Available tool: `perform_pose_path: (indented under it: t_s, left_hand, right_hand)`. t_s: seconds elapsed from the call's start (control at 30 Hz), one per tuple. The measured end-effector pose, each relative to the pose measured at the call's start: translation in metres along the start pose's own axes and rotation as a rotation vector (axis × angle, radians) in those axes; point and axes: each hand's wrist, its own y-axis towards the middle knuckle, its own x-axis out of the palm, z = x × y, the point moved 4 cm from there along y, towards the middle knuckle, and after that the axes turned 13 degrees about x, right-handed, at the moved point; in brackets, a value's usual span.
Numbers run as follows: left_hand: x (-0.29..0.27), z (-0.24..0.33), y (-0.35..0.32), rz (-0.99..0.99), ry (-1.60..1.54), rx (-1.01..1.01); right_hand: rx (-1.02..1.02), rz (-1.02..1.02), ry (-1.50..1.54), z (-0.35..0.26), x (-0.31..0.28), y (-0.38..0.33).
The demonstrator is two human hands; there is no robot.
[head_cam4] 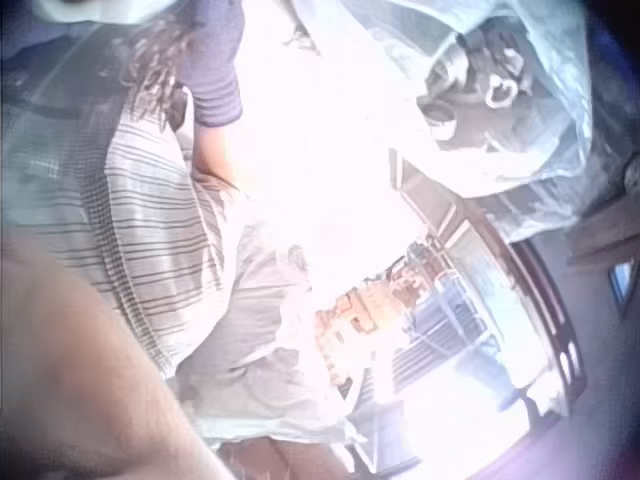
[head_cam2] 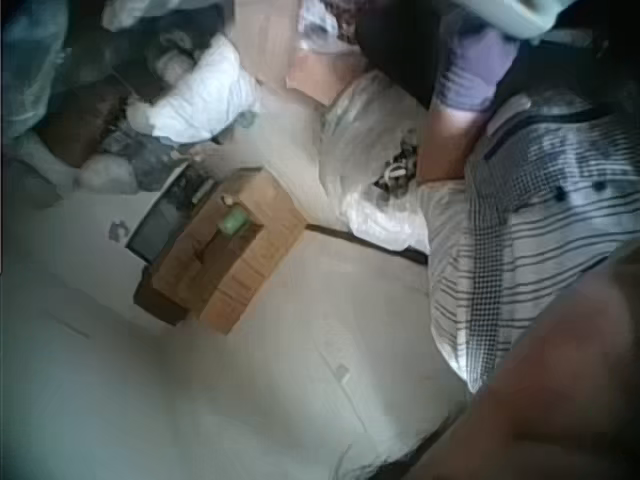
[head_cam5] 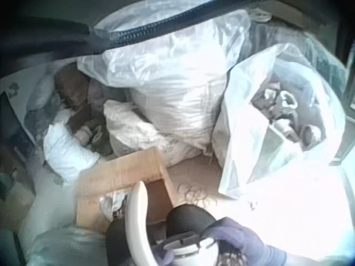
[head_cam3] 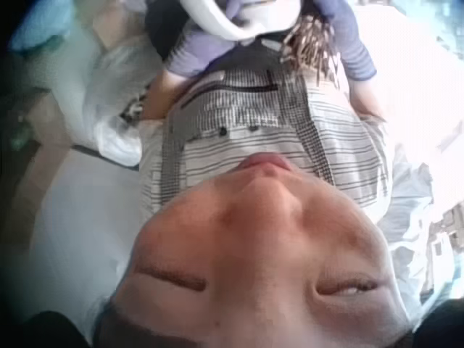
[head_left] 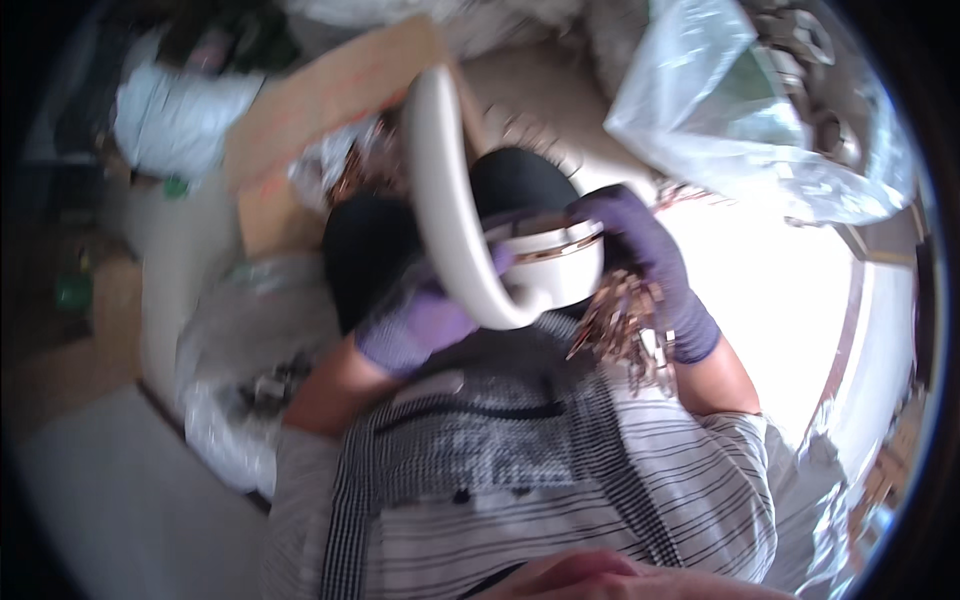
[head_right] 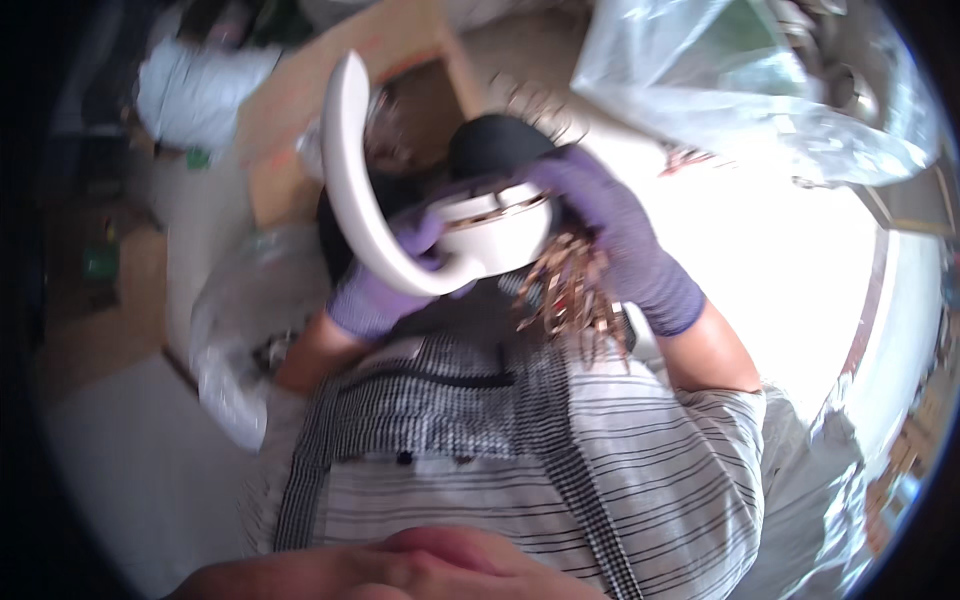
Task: The person repeatedly picks up white ceramic ring-like parts from a plastic bag and places them onto a white ceramic base held in the lap. The person also handles a bundle of copper wire rings, occasionally placing them on the base before removing them. The task continues with repeated insertion and removal of the ceramic parts.
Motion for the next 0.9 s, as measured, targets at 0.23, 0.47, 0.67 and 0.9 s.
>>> perform_pose_path:
  t_s: [0.23,0.47,0.67,0.9]
  left_hand:
    - [-0.026,0.025,0.012,0.125,-0.268,0.006]
    - [-0.028,-0.007,-0.014,0.189,-0.144,-0.068]
    - [-0.062,-0.010,-0.069,0.299,0.096,0.092]
    - [-0.109,0.029,-0.162,0.788,1.151,0.343]
  right_hand:
    - [-0.149,0.527,0.108,-0.026,-0.167,0.018]
    - [-0.093,0.755,0.048,-0.003,-0.403,0.058]
    - [-0.064,-0.942,2.555,0.053,-0.332,0.079]
    - [0.039,-0.039,1.426,0.041,-0.155,0.021]
